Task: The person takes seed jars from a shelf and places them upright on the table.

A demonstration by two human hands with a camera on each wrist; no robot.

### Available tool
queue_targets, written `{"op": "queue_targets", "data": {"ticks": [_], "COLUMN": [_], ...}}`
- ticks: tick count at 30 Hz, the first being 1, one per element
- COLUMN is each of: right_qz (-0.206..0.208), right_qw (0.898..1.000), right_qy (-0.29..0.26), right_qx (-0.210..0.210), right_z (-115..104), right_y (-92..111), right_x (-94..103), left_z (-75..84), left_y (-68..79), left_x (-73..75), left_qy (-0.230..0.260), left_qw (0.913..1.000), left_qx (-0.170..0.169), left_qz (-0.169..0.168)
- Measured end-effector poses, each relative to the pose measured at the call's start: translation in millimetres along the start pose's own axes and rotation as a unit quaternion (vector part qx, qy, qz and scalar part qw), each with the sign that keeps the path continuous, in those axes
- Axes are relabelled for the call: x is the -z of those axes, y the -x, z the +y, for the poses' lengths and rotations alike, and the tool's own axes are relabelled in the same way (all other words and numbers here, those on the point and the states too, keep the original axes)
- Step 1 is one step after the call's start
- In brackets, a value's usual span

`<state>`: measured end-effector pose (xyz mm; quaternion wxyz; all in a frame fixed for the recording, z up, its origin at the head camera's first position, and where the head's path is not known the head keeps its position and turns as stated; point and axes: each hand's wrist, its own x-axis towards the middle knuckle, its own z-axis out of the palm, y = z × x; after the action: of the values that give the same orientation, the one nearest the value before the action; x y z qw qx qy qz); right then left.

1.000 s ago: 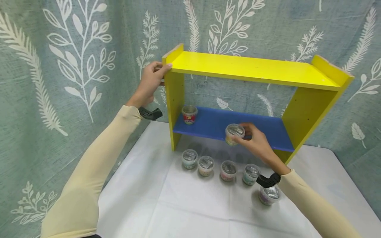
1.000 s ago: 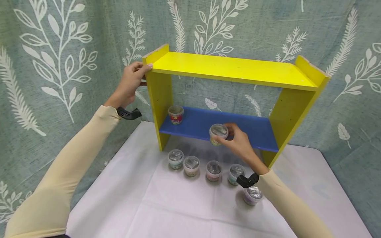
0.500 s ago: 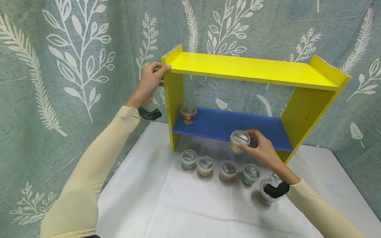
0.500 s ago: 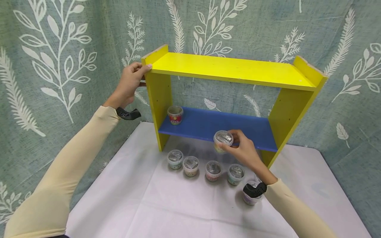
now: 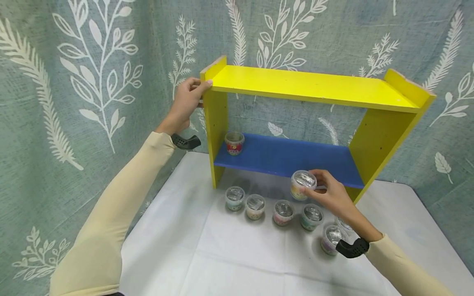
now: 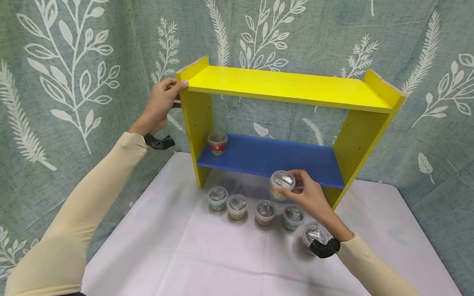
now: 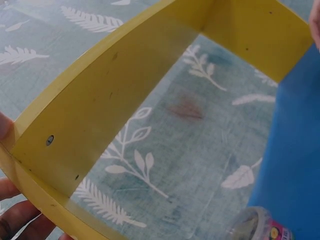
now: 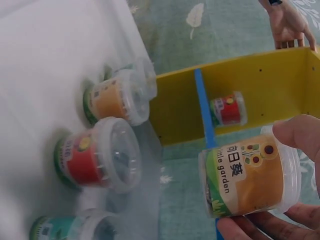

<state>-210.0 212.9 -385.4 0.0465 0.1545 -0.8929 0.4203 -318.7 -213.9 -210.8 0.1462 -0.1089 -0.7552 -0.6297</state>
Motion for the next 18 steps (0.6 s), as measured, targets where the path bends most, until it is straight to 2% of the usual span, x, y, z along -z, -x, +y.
{"op": "queue_targets", "data": {"ticks": [18], "right_qz": [-0.017], "right_qw": [1.000], "right_qy": [0.015], "right_qx": [-0.011], "right_z": [7.7], "right_y": [33.5], "right_x": [2.4], "left_z": [-1.1], "left_y": [-0.5], "left_x": [0.4], "left_qy": [0.000], "left_qw": [1.0000], "left_qx": [0.000], "left_qz": [-0.001]}}
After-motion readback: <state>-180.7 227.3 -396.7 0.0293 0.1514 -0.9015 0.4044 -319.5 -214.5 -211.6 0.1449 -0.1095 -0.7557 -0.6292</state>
